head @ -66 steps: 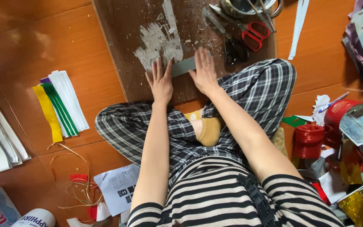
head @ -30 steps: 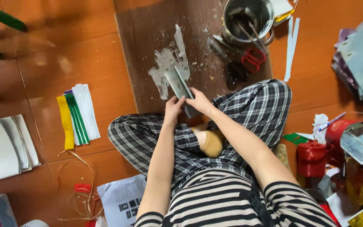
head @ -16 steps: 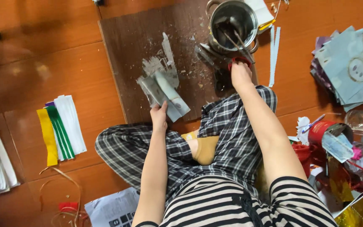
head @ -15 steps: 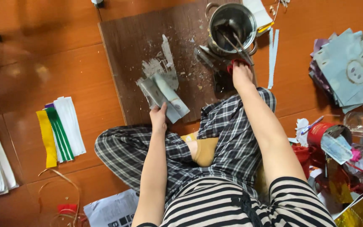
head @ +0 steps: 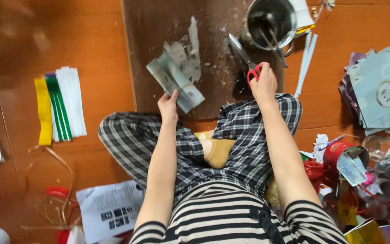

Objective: Cutting and organizing paper materials for a craft project while sitting on the floor

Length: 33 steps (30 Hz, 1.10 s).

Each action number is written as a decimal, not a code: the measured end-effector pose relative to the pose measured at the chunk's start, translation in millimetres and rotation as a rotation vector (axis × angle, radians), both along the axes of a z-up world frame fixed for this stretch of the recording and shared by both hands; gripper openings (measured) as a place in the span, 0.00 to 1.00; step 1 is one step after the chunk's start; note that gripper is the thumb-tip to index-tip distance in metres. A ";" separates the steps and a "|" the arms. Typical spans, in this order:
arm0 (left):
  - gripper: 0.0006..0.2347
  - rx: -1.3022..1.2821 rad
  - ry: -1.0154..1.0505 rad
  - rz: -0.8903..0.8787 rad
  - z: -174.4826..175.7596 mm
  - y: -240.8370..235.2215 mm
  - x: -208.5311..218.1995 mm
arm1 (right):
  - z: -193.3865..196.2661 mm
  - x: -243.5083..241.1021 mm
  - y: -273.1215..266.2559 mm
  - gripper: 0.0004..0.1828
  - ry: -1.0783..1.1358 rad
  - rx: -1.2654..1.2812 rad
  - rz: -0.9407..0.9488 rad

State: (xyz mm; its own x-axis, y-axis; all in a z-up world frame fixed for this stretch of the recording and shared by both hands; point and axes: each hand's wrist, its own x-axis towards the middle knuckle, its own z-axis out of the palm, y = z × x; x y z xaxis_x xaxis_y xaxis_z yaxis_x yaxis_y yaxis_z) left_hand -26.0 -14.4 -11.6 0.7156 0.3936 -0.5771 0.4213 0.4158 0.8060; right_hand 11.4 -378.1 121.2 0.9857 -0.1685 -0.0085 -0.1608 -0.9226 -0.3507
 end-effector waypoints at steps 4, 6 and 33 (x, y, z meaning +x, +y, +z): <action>0.14 -0.032 -0.049 0.117 26.1 9.5 15.3 | 27.4 -57.1 86.4 0.34 0.014 0.652 0.082; 0.12 -0.096 -0.126 0.201 53.1 22.8 29.8 | 14.4 -86.8 119.1 0.16 0.215 0.965 0.161; 0.12 -0.195 -0.096 0.015 45.3 25.1 38.5 | -40.9 -81.5 153.7 0.11 0.546 0.984 0.352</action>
